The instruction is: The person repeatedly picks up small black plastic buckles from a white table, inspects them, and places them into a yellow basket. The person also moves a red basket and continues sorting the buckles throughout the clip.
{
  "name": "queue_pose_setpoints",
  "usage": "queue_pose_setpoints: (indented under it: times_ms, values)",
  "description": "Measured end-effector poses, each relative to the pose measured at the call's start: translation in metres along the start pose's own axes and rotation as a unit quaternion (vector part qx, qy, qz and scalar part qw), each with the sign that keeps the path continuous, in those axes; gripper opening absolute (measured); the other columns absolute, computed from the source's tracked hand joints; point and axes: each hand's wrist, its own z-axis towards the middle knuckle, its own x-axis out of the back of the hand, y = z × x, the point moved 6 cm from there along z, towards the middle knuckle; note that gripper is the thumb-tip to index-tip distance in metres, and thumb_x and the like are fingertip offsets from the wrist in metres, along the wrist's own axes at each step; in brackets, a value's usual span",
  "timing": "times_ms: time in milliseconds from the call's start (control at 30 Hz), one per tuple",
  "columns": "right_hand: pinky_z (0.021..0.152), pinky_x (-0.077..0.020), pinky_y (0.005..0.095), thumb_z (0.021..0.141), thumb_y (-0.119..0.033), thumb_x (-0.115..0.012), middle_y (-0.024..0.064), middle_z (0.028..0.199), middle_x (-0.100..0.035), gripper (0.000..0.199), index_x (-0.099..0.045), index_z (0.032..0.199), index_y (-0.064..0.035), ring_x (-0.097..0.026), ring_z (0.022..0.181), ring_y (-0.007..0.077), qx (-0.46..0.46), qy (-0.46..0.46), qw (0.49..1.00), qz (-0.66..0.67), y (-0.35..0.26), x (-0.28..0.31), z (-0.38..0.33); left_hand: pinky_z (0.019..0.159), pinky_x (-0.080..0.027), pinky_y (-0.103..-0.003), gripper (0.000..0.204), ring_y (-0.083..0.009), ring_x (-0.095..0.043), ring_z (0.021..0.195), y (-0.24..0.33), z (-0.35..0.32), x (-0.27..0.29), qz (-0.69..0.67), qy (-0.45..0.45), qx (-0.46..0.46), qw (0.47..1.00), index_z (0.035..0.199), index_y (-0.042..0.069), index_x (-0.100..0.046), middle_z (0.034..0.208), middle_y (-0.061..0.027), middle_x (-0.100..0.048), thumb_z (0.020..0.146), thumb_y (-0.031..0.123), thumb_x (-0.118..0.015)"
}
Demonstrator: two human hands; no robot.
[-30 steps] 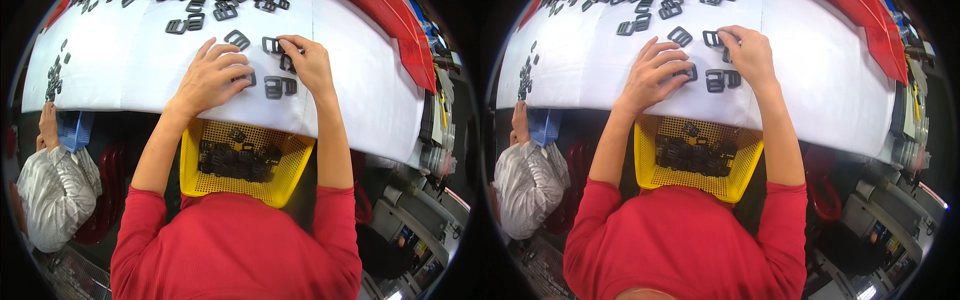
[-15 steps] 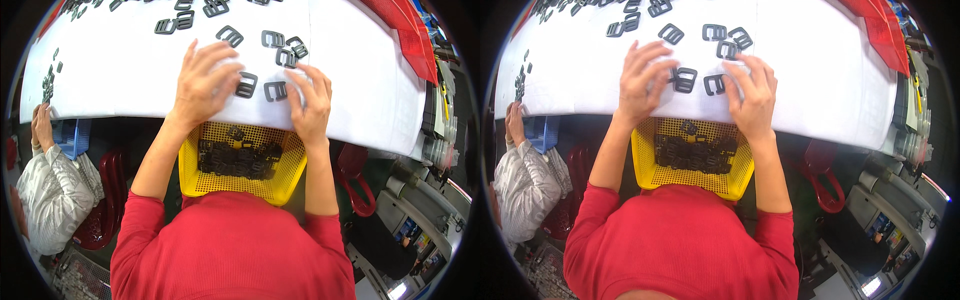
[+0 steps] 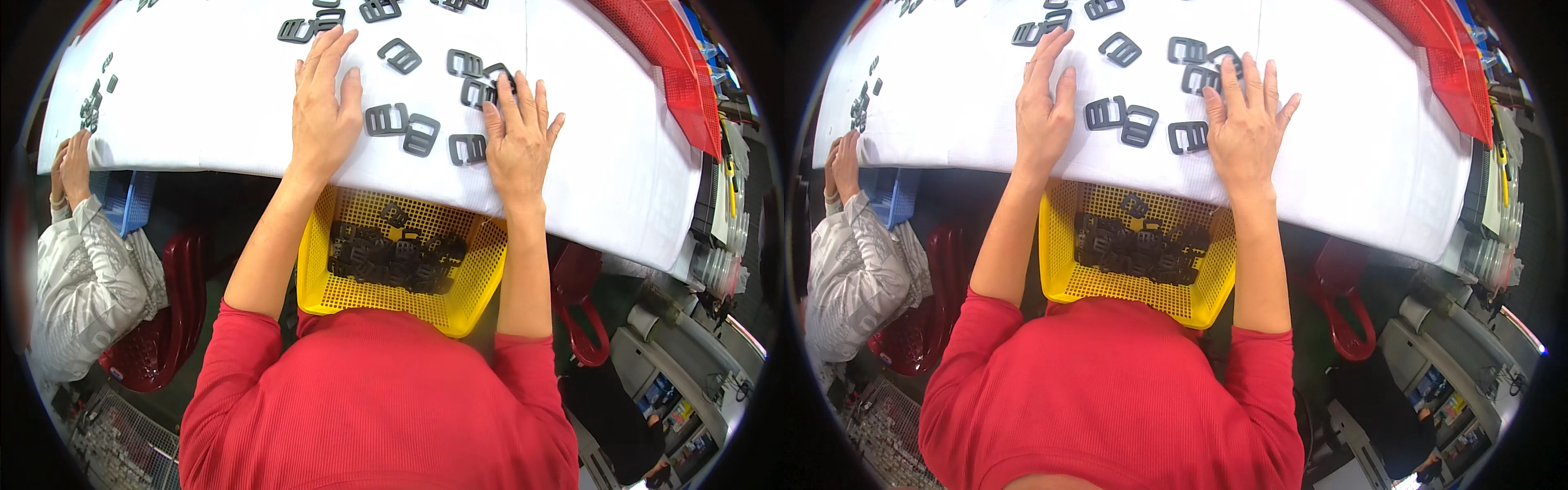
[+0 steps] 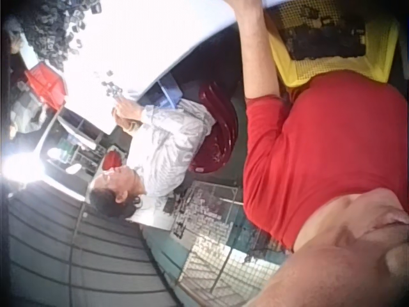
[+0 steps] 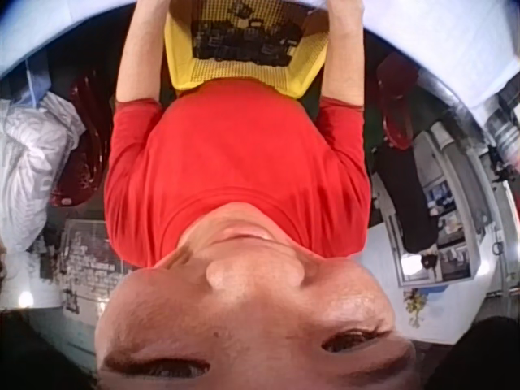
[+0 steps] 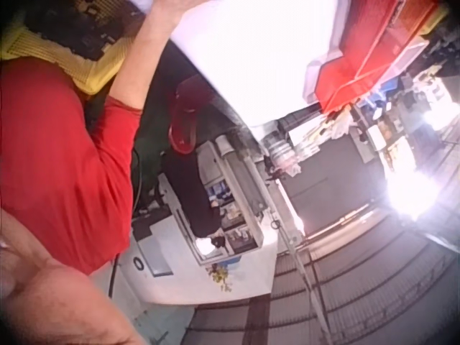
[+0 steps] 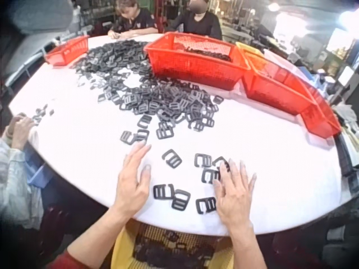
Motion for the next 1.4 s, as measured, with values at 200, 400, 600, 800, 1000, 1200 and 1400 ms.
queue_pose_setpoints:
  times_ms: [200, 400, 600, 800, 1000, 1200, 1400]
  values:
    - [0.113, -0.0143, 0.0649, 0.099, -0.038, -0.051, 0.0056, 0.14, -0.053, 0.037, -0.061, 0.131, -0.0214, -0.035, 0.14, 0.0314, 0.016, 0.006, 0.991, 0.135, -0.005, 0.012, -0.002, 0.116, -0.026, -0.043, 0.041, -0.0327, -0.037, 0.14, 0.005, -0.006, 0.004, -0.012, 0.014, 0.0, 1.0, 0.136, 0.008, -0.053, 0.144, -0.0168, -0.048, 0.095, 0.01, -0.048]
    - [0.114, -0.0183, 0.0616, 0.098, -0.035, -0.054, 0.0051, 0.133, -0.06, 0.032, -0.066, 0.123, -0.0183, -0.042, 0.136, 0.0301, 0.048, -0.002, 0.988, 0.144, 0.0, 0.016, -0.007, 0.117, -0.022, -0.047, 0.044, -0.0321, -0.029, 0.144, 0.004, -0.01, -0.008, 0.035, -0.052, 0.0, 0.998, 0.14, 0.014, -0.051, 0.149, -0.0134, -0.042, 0.096, 0.019, -0.053]
    - [0.108, -0.0336, 0.049, 0.1, -0.023, -0.05, 0.0109, 0.125, -0.063, 0.028, -0.068, 0.115, -0.0072, -0.053, 0.125, 0.0331, -0.031, 0.047, 0.967, 0.249, 0.008, 0.029, -0.012, 0.116, -0.011, -0.063, 0.06, -0.0334, -0.021, 0.147, 0.038, 0.004, -0.06, 0.118, -0.267, -0.211, 0.933, 0.142, 0.027, -0.049, 0.154, -0.0085, -0.035, 0.09, 0.055, -0.058]
    - [0.098, -0.0449, 0.0362, 0.102, -0.02, -0.045, 0.0173, 0.115, -0.065, 0.033, -0.066, 0.111, 0.0032, -0.06, 0.111, 0.0293, -0.156, 0.081, 0.913, 0.367, 0.043, 0.028, -0.031, 0.11, -0.008, -0.074, 0.061, -0.0343, -0.024, 0.145, 0.06, -0.033, -0.1, 0.133, -0.388, -0.301, 0.861, 0.135, 0.039, -0.054, 0.152, -0.0026, -0.039, 0.084, 0.072, -0.05]
    - [0.096, -0.0457, 0.035, 0.101, -0.019, -0.048, 0.0165, 0.112, -0.065, 0.03, -0.068, 0.107, 0.0033, -0.061, 0.107, 0.0269, -0.161, 0.063, 0.9, 0.4, 0.061, 0.019, -0.017, 0.111, -0.015, -0.069, 0.041, -0.0307, -0.034, 0.141, 0.089, -0.083, -0.087, -0.011, -0.373, -0.344, 0.861, 0.126, 0.03, -0.063, 0.143, -0.0037, -0.05, 0.09, 0.049, -0.058]
    - [0.096, -0.0453, 0.0356, 0.094, -0.016, -0.059, 0.0152, 0.113, -0.064, 0.022, -0.068, 0.107, -0.0006, -0.06, 0.108, 0.0278, -0.019, 0.031, 0.938, 0.345, 0.056, 0.002, 0.067, 0.113, -0.026, -0.059, 0.038, -0.0306, -0.038, 0.139, 0.107, -0.074, -0.041, -0.143, -0.33, -0.232, 0.904, 0.127, 0.021, -0.061, 0.14, -0.0071, -0.05, 0.089, 0.022, -0.066]
    - [0.1, -0.0425, 0.0366, 0.095, -0.026, -0.056, 0.0165, 0.12, -0.062, 0.034, -0.063, 0.12, -0.004, -0.057, 0.114, 0.0322, 0.062, -0.01, 0.956, 0.286, 0.089, -0.073, 0.208, 0.115, -0.026, -0.054, 0.047, -0.033, -0.036, 0.139, 0.048, -0.03, -0.056, -0.053, -0.198, -0.103, 0.973, 0.133, 0.011, -0.053, 0.142, -0.0119, -0.047, 0.087, 0.015, -0.065]
